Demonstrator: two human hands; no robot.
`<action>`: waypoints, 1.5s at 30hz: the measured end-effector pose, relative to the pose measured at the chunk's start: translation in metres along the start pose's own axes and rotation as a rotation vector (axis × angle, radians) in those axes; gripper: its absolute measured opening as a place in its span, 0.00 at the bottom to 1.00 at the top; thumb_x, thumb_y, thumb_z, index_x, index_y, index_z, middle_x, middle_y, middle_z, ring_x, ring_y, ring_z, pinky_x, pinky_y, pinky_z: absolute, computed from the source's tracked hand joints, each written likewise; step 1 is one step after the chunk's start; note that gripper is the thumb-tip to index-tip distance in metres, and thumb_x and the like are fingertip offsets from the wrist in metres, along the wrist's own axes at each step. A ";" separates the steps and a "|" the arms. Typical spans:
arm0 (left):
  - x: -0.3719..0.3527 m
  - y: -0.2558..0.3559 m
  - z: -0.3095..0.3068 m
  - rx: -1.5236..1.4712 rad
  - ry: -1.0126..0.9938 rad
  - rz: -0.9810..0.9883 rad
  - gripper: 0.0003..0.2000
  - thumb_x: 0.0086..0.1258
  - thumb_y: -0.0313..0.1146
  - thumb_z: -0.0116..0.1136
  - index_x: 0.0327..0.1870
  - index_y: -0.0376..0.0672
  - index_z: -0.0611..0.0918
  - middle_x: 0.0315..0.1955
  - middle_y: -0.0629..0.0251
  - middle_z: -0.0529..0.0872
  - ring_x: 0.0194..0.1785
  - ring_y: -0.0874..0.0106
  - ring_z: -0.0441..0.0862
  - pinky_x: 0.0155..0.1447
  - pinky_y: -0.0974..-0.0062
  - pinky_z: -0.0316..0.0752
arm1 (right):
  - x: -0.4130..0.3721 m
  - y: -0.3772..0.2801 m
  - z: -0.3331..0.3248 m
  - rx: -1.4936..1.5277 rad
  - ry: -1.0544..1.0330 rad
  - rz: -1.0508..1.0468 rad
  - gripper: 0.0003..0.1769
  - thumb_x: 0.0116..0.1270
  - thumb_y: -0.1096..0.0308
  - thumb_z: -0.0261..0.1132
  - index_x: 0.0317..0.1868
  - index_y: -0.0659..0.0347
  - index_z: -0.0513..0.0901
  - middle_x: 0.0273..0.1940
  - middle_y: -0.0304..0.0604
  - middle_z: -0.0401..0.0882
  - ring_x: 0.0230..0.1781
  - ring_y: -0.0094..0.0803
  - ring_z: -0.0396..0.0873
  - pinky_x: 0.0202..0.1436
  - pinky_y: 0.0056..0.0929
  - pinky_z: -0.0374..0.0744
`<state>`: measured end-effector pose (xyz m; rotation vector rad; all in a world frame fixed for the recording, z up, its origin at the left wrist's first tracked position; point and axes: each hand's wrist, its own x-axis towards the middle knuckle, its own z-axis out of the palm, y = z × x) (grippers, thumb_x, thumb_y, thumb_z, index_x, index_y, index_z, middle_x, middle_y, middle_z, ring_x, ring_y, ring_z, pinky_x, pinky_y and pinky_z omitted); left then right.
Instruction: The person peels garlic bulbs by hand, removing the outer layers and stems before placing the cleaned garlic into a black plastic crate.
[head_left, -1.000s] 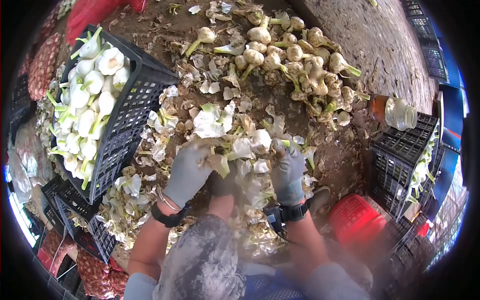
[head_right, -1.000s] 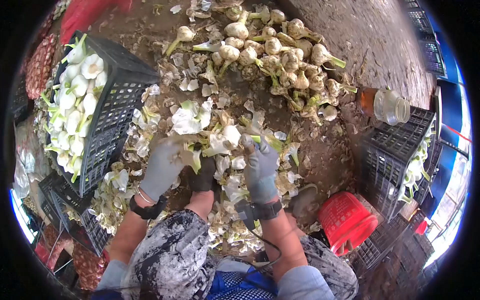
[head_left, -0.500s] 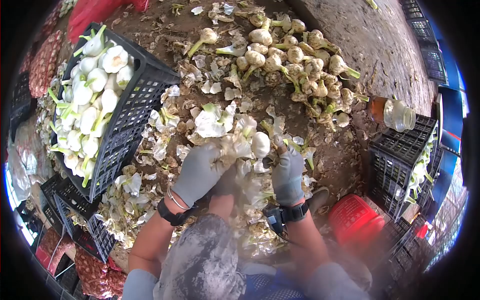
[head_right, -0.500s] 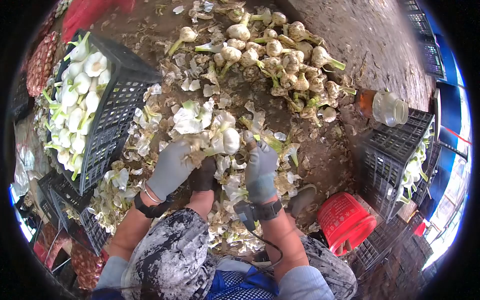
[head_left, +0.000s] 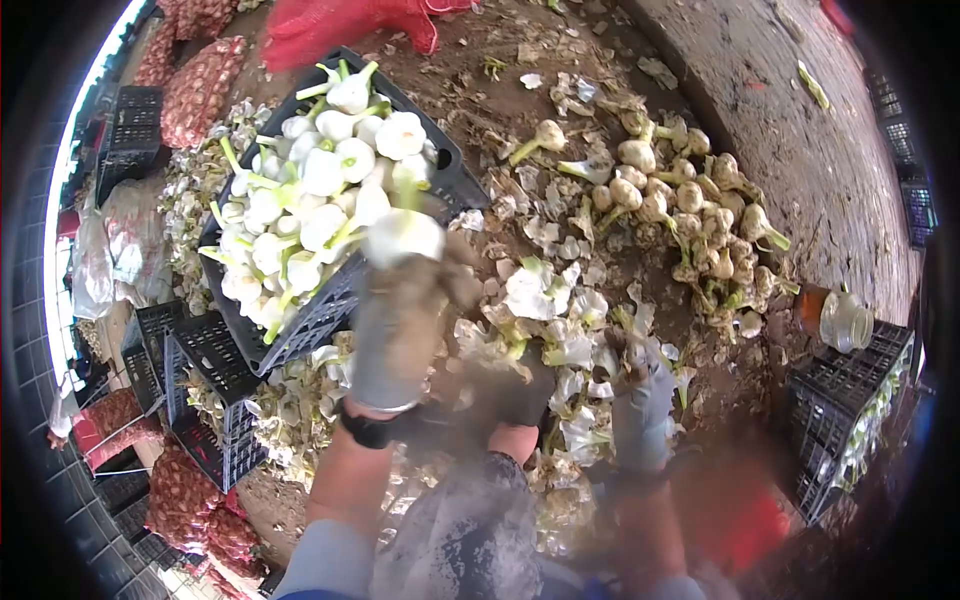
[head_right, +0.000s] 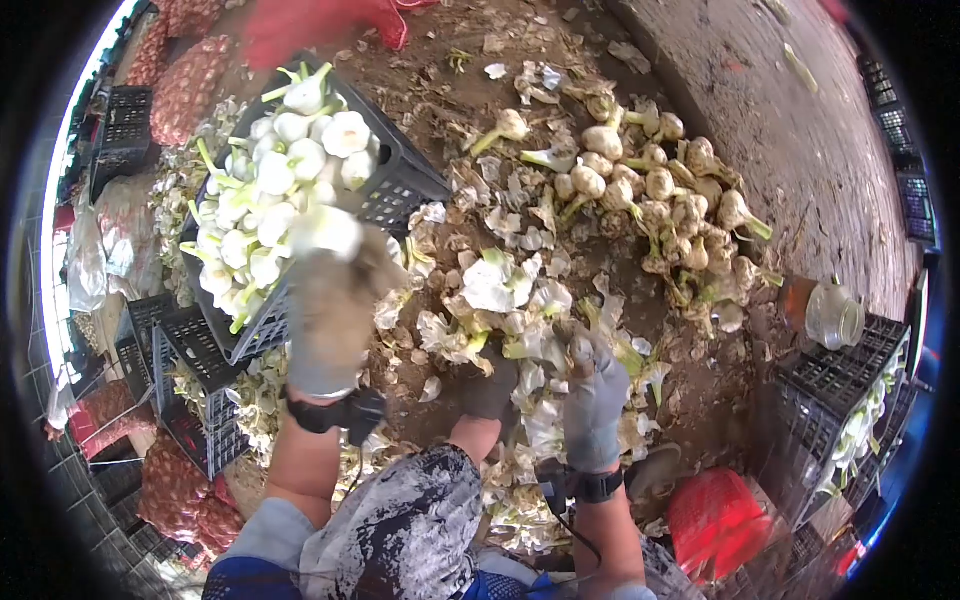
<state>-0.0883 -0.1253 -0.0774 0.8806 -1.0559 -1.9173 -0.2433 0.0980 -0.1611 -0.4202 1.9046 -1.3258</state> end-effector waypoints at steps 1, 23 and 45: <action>0.007 0.013 -0.010 0.157 0.068 0.160 0.23 0.70 0.41 0.67 0.59 0.37 0.77 0.42 0.60 0.86 0.38 0.76 0.84 0.41 0.78 0.79 | -0.003 0.009 0.002 0.218 0.009 0.074 0.24 0.76 0.55 0.58 0.55 0.71 0.83 0.48 0.44 0.86 0.45 0.29 0.83 0.50 0.25 0.79; -0.031 -0.095 0.038 0.249 -0.439 -0.548 0.13 0.75 0.34 0.63 0.52 0.34 0.81 0.44 0.67 0.87 0.46 0.81 0.81 0.52 0.78 0.77 | 0.015 -0.015 0.034 0.393 -0.149 0.091 0.31 0.80 0.51 0.54 0.67 0.71 0.73 0.61 0.47 0.79 0.61 0.34 0.76 0.67 0.31 0.72; 0.106 -0.128 0.038 1.404 -0.322 0.466 0.16 0.65 0.37 0.66 0.52 0.43 0.83 0.52 0.52 0.83 0.53 0.51 0.82 0.54 0.57 0.78 | 0.058 -0.010 -0.014 0.853 0.035 0.267 0.18 0.78 0.72 0.55 0.63 0.67 0.76 0.32 0.37 0.76 0.29 0.25 0.71 0.42 0.27 0.77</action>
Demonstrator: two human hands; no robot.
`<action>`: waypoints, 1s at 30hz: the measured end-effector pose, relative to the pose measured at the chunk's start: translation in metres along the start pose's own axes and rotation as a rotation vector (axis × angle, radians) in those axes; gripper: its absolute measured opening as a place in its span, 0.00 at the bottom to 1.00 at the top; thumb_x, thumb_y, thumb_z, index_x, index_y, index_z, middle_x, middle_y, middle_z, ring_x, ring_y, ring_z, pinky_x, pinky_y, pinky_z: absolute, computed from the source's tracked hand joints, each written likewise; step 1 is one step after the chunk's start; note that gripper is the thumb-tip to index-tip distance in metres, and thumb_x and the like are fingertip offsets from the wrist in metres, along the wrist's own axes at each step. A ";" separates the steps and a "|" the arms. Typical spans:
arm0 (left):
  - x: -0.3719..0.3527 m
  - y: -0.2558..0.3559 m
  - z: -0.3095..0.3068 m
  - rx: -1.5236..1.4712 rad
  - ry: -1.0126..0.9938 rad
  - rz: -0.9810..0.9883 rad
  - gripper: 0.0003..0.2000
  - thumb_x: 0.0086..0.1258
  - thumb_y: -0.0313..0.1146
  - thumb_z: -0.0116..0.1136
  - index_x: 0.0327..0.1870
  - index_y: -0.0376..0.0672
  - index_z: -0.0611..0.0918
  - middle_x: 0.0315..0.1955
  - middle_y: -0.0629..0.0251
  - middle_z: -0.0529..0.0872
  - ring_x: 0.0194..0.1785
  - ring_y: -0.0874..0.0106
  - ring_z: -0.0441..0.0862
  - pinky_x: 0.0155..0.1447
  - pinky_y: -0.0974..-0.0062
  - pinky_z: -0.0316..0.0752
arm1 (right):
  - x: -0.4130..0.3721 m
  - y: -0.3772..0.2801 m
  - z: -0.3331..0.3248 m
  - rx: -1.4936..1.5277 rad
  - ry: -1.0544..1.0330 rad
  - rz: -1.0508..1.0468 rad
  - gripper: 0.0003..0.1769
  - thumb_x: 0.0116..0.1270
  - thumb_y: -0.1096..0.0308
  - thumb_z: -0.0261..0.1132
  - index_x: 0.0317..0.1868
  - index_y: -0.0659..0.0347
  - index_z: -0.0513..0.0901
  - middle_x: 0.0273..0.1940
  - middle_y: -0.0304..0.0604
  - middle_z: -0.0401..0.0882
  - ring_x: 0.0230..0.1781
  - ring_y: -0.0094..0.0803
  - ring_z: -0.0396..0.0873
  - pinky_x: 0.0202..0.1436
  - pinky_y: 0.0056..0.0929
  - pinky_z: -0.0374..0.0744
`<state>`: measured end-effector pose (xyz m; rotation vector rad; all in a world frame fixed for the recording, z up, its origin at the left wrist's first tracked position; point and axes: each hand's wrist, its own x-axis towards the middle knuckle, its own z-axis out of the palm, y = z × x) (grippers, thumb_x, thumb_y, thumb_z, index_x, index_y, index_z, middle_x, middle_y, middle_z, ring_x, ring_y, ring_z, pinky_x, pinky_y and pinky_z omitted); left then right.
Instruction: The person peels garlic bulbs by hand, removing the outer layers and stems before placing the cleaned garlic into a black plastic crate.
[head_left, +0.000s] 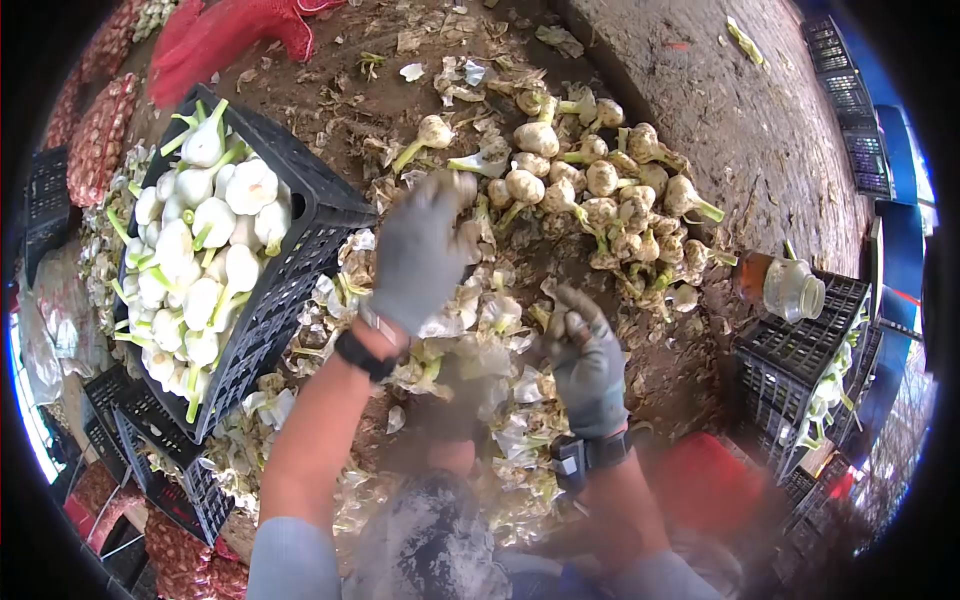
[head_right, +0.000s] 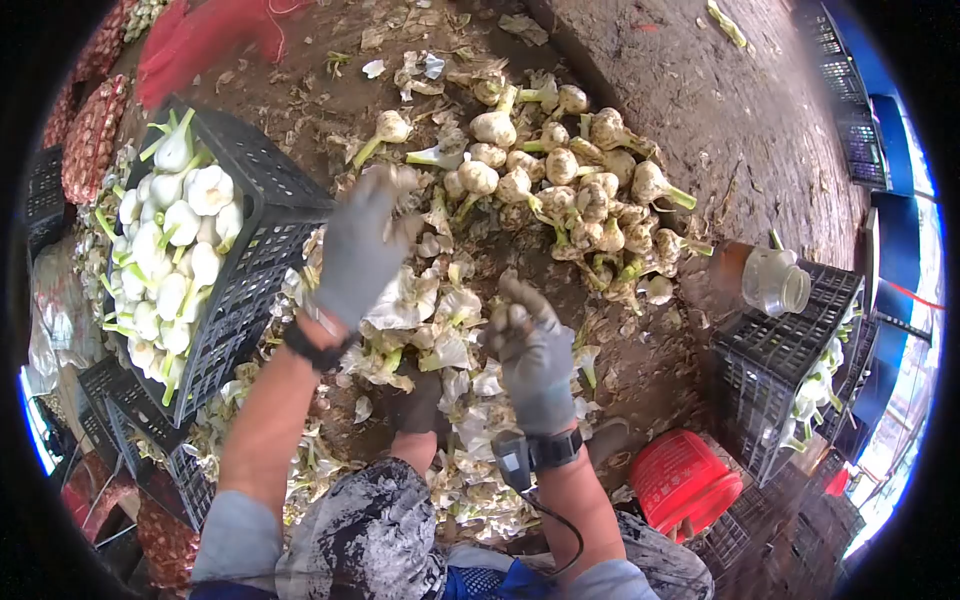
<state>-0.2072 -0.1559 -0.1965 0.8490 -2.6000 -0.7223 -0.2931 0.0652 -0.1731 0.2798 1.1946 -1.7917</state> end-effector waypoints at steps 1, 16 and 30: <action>0.025 -0.008 0.006 0.029 0.071 0.032 0.20 0.65 0.38 0.66 0.57 0.44 0.81 0.58 0.49 0.80 0.57 0.49 0.80 0.59 0.56 0.77 | -0.004 0.002 0.000 -0.009 0.001 -0.001 0.18 0.78 0.72 0.55 0.63 0.67 0.76 0.32 0.37 0.76 0.29 0.25 0.71 0.42 0.27 0.77; 0.057 -0.063 0.050 0.163 -0.102 -0.330 0.22 0.58 0.36 0.68 0.55 0.44 0.79 0.48 0.50 0.81 0.45 0.50 0.85 0.50 0.56 0.81 | 0.037 0.003 0.006 -0.455 0.013 0.123 0.18 0.75 0.75 0.60 0.63 0.67 0.79 0.58 0.43 0.82 0.56 0.27 0.80 0.61 0.25 0.79; -0.089 0.024 -0.021 -1.294 -0.441 -0.634 0.28 0.68 0.32 0.67 0.67 0.37 0.71 0.56 0.63 0.80 0.59 0.73 0.79 0.65 0.74 0.73 | 0.012 0.012 0.012 -0.837 -0.256 -0.193 0.16 0.64 0.78 0.70 0.53 0.68 0.84 0.44 0.41 0.85 0.47 0.29 0.83 0.54 0.25 0.80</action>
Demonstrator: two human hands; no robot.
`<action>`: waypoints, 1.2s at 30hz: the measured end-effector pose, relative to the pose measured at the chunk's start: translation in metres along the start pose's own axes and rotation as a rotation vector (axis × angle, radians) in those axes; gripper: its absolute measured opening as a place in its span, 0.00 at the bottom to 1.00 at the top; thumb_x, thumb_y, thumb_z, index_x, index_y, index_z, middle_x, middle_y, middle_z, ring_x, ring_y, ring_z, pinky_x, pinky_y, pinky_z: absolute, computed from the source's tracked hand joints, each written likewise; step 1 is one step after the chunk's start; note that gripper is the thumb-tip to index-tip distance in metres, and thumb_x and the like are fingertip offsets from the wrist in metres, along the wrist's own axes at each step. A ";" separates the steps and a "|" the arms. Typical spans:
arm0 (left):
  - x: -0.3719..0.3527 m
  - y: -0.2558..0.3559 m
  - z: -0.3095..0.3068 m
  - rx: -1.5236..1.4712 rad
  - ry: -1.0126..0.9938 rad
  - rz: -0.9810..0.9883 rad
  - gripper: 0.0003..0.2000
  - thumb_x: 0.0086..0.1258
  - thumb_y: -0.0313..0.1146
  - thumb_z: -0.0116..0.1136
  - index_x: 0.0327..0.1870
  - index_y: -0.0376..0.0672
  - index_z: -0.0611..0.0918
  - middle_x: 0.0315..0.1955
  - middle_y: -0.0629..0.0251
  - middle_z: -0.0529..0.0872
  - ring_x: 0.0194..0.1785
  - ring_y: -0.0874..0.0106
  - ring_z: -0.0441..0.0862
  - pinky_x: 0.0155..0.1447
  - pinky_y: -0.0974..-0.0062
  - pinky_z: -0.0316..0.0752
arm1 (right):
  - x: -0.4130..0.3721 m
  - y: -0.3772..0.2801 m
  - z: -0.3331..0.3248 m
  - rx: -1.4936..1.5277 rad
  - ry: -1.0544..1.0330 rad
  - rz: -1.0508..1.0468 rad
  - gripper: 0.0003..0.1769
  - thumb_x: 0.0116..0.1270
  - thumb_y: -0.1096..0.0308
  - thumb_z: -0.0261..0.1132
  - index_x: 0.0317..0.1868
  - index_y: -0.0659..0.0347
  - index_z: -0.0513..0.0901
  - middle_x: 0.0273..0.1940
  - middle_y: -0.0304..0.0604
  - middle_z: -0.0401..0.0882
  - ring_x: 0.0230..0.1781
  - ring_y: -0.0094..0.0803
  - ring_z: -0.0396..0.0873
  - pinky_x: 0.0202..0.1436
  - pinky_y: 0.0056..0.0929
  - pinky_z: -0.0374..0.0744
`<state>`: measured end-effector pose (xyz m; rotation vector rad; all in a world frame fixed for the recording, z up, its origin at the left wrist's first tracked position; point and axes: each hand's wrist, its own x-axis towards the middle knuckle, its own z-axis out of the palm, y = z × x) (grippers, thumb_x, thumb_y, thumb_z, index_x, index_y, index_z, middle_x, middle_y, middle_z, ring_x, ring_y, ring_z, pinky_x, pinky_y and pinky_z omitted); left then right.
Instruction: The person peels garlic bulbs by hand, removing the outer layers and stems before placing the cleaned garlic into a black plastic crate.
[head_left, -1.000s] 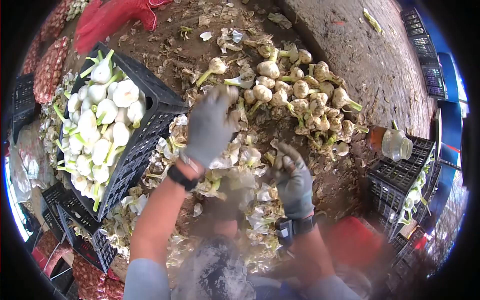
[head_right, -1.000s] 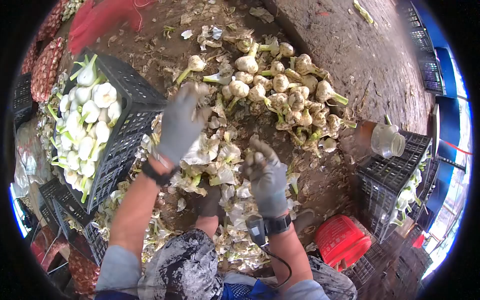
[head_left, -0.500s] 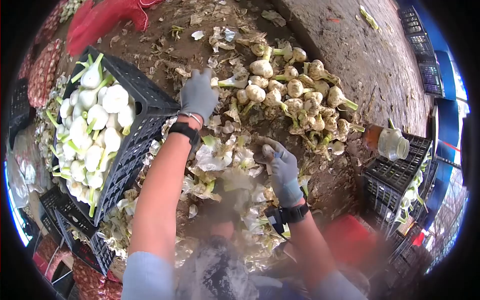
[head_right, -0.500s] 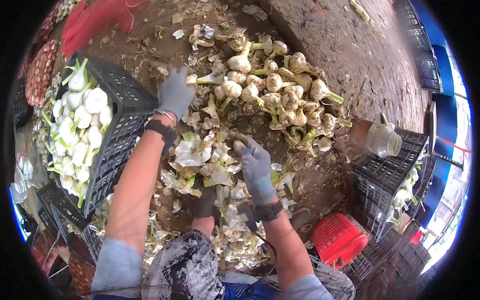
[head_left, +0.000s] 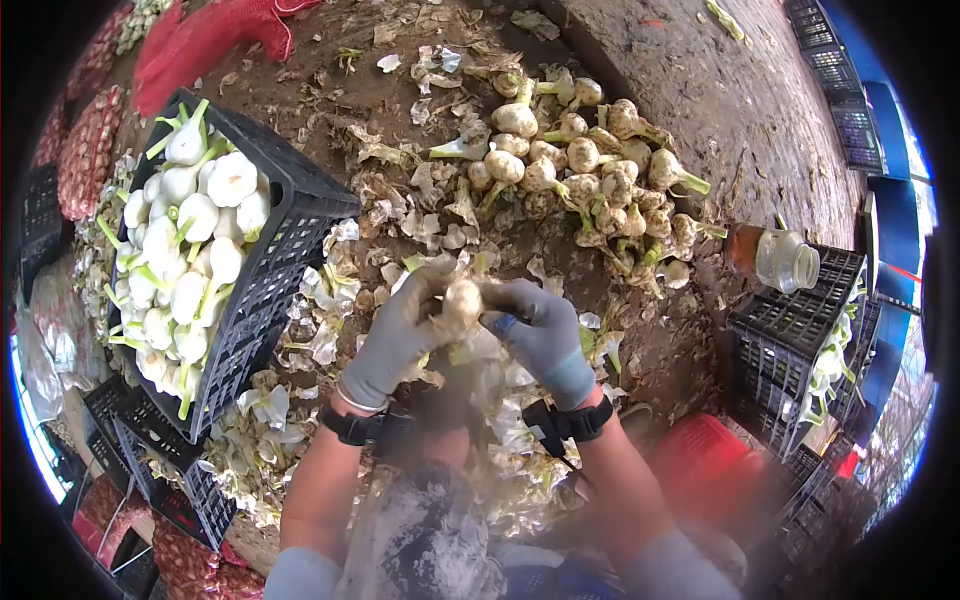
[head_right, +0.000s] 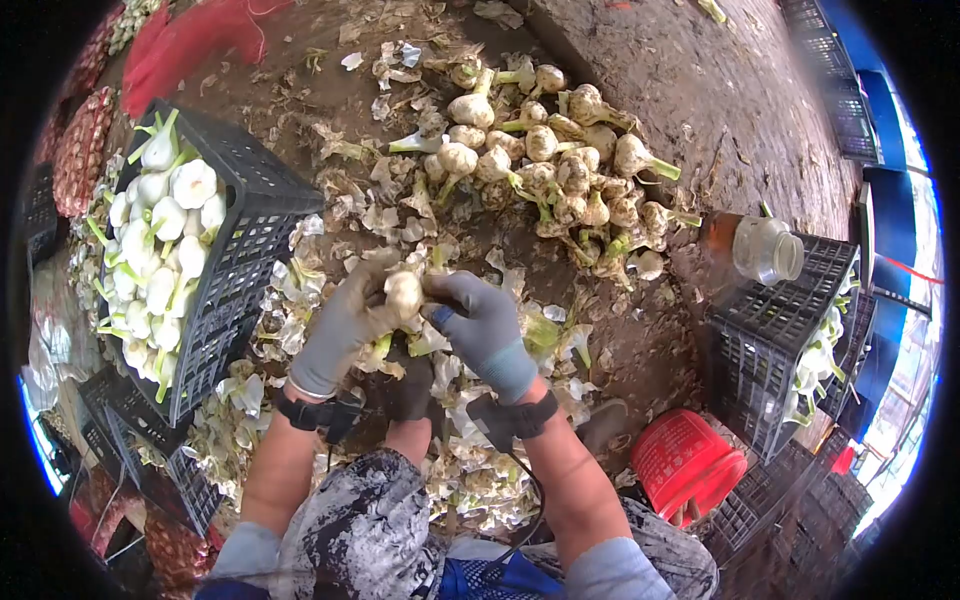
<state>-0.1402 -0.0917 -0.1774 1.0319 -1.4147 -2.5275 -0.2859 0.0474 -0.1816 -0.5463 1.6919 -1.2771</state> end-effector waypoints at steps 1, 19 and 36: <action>-0.007 0.005 -0.001 0.003 0.002 -0.001 0.28 0.68 0.32 0.67 0.67 0.37 0.71 0.56 0.63 0.80 0.59 0.73 0.79 0.65 0.74 0.73 | -0.003 -0.001 0.000 -0.100 -0.058 -0.075 0.14 0.64 0.81 0.69 0.51 0.66 0.86 0.44 0.39 0.85 0.46 0.26 0.82 0.53 0.24 0.80; -0.030 -0.019 0.032 0.528 0.279 0.239 0.25 0.59 0.29 0.71 0.57 0.36 0.75 0.46 0.60 0.82 0.47 0.69 0.82 0.54 0.73 0.77 | -0.023 0.034 0.034 0.278 0.328 0.194 0.18 0.69 0.66 0.71 0.26 0.65 0.73 0.25 0.29 0.68 0.28 0.16 0.61 0.28 0.24 0.63; -0.030 -0.004 0.015 -0.172 0.030 -0.200 0.29 0.79 0.58 0.47 0.61 0.38 0.78 0.40 0.68 0.86 0.32 0.81 0.76 0.38 0.79 0.75 | -0.026 0.004 -0.003 0.230 -0.057 0.052 0.11 0.61 0.81 0.69 0.46 0.65 0.86 0.39 0.32 0.83 0.40 0.21 0.78 0.47 0.22 0.77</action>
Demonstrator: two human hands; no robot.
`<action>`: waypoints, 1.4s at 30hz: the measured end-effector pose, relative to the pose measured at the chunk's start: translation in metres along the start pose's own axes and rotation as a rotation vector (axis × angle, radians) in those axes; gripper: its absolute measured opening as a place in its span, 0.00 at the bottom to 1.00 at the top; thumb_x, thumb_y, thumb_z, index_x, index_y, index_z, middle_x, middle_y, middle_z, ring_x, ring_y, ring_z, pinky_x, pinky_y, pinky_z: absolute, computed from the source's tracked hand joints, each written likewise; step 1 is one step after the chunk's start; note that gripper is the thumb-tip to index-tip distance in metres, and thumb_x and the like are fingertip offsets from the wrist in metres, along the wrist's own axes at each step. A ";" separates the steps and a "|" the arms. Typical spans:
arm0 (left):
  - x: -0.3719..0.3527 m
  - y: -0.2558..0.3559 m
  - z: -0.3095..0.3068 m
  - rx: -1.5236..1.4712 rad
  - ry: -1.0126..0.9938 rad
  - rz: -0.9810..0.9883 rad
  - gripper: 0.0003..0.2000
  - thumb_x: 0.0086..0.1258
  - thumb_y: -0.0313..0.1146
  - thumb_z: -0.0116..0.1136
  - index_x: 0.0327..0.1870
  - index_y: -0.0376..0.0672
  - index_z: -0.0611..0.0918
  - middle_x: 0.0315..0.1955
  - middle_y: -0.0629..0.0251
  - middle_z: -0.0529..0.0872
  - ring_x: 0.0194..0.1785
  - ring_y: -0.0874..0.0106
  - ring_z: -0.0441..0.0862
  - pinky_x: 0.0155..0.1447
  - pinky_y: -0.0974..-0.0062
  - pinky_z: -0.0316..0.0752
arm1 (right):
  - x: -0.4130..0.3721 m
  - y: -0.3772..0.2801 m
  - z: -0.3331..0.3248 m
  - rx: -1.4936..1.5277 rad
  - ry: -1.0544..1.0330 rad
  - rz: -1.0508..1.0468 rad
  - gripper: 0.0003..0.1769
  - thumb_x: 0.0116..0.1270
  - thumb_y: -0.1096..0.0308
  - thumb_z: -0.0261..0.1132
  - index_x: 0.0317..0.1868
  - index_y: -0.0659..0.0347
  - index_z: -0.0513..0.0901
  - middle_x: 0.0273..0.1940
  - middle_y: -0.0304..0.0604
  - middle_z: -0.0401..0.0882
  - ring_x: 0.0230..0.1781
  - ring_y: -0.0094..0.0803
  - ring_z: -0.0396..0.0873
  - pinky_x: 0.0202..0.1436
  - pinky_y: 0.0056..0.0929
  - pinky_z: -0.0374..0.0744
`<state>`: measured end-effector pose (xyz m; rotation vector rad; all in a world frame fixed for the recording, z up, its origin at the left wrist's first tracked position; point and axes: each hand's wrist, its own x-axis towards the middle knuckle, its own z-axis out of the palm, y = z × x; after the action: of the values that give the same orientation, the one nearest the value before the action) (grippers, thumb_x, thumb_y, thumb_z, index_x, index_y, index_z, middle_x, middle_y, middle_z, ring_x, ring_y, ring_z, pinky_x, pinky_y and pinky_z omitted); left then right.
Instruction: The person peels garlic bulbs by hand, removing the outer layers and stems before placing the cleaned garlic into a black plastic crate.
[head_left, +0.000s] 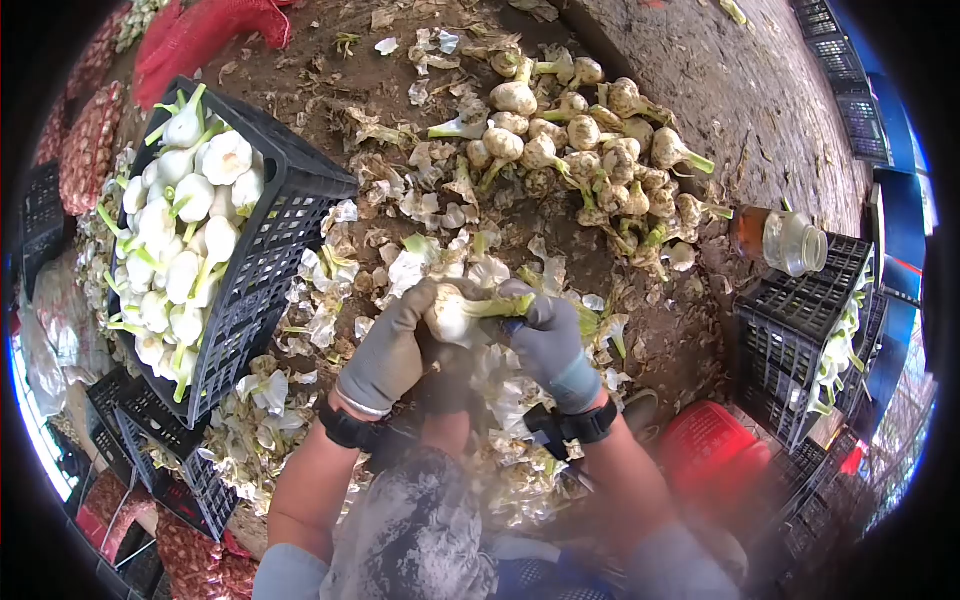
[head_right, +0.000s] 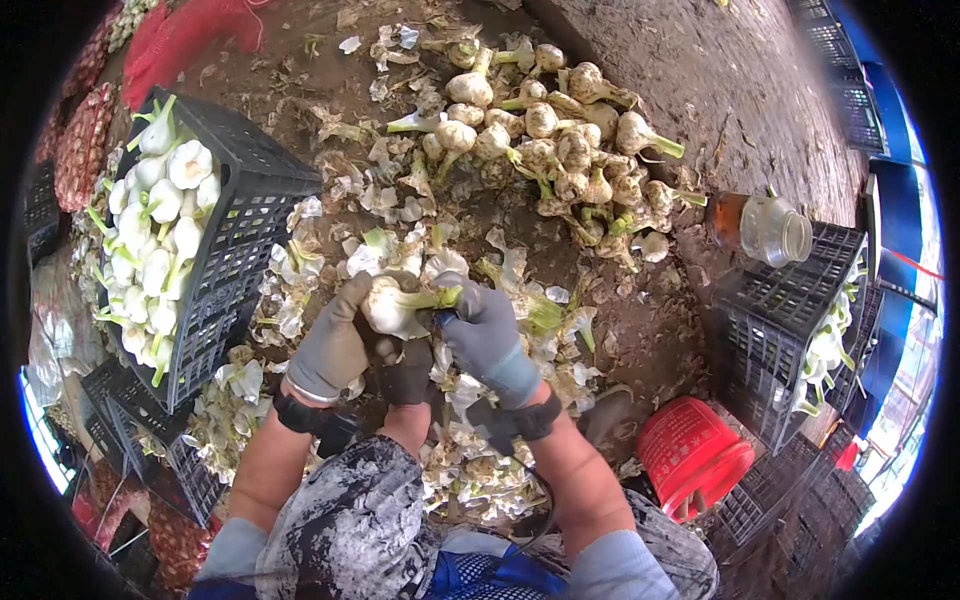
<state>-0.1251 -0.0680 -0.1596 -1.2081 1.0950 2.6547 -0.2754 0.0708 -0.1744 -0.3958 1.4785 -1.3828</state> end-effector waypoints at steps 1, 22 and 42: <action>-0.002 0.002 -0.004 -0.066 -0.064 -0.121 0.32 0.79 0.62 0.42 0.59 0.39 0.80 0.39 0.63 0.88 0.24 0.79 0.74 0.33 0.75 0.74 | 0.002 0.001 -0.004 -0.125 -0.085 -0.103 0.13 0.59 0.83 0.69 0.45 0.64 0.86 0.40 0.34 0.83 0.41 0.23 0.79 0.48 0.23 0.77; 0.000 -0.012 -0.016 -0.079 -0.118 -0.106 0.31 0.75 0.67 0.46 0.51 0.44 0.79 0.33 0.65 0.86 0.21 0.79 0.74 0.27 0.79 0.72 | -0.010 0.021 0.011 0.028 0.036 0.228 0.16 0.62 0.71 0.73 0.50 0.63 0.85 0.41 0.38 0.86 0.42 0.28 0.82 0.48 0.27 0.79; -0.005 -0.013 -0.010 0.393 0.177 0.175 0.20 0.79 0.44 0.56 0.58 0.34 0.82 0.46 0.66 0.88 0.47 0.78 0.81 0.55 0.77 0.76 | -0.014 0.026 0.009 0.147 0.217 0.022 0.11 0.74 0.68 0.65 0.49 0.65 0.88 0.46 0.41 0.86 0.49 0.28 0.83 0.52 0.23 0.82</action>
<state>-0.1110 -0.0630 -0.1682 -1.3307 1.7228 2.3111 -0.2521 0.0849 -0.1892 -0.1384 1.5374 -1.5438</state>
